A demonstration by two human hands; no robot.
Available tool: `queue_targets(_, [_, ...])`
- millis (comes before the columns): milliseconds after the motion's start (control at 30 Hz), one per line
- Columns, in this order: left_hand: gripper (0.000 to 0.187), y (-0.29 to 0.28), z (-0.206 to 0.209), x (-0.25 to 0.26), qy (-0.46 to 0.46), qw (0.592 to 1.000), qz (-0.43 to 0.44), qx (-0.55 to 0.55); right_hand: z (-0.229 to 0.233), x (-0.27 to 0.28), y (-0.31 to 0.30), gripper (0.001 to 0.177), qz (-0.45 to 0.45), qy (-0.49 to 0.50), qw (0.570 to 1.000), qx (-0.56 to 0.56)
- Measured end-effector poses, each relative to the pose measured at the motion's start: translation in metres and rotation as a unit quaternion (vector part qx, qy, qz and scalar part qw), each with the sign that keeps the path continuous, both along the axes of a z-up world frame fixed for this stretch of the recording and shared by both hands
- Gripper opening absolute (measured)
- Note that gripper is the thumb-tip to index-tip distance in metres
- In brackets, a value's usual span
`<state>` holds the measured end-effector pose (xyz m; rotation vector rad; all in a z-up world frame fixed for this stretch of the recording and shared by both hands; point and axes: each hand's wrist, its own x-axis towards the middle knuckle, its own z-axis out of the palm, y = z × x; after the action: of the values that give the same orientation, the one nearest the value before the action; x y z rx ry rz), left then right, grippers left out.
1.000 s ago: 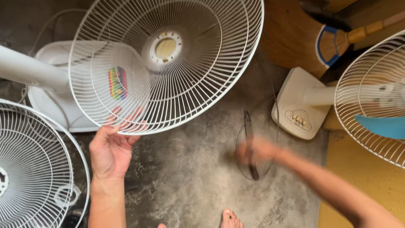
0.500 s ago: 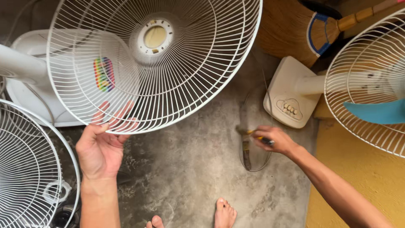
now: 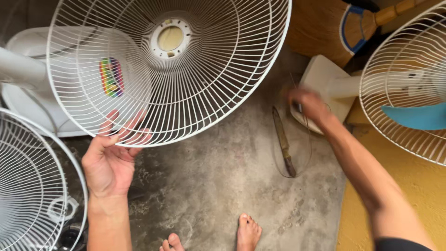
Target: The person uses a brush to clean a white circular fan ring and then a white fan cage, brushing along the metal wires and inner surfaces. The person holds the parts with one hand while brushing with the other.
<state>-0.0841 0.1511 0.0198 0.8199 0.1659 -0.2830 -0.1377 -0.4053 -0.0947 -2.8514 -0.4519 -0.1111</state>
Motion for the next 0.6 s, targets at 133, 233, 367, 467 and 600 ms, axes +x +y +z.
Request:
queue_targets(133, [0.064,-0.003,0.000,0.000,0.023,1.000,-0.004,-0.003,0.007,-0.007,-0.006,0.016,-0.052,0.039,0.987,0.144])
queue_targets(233, [0.063,0.001,0.001,-0.001,0.029,1.000,0.000,0.005,0.006,-0.027,0.015,0.016,0.213,0.281,0.926,0.132])
queue_targets(367, [0.065,-0.005,0.004,0.001,0.007,1.000,-0.004,0.005,0.015,-0.009,0.009,0.017,0.017,0.242,0.970,0.022])
queue_targets(467, [0.065,-0.012,0.004,0.001,0.013,1.000,-0.001,-0.006,0.033,0.014,-0.020,0.019,-0.007,-0.058,0.995,0.083])
queue_targets(600, [0.069,0.001,0.001,-0.002,0.007,1.000,-0.020,-0.012,0.039,0.000,-0.020,0.006,-0.109,0.229,0.958,0.131])
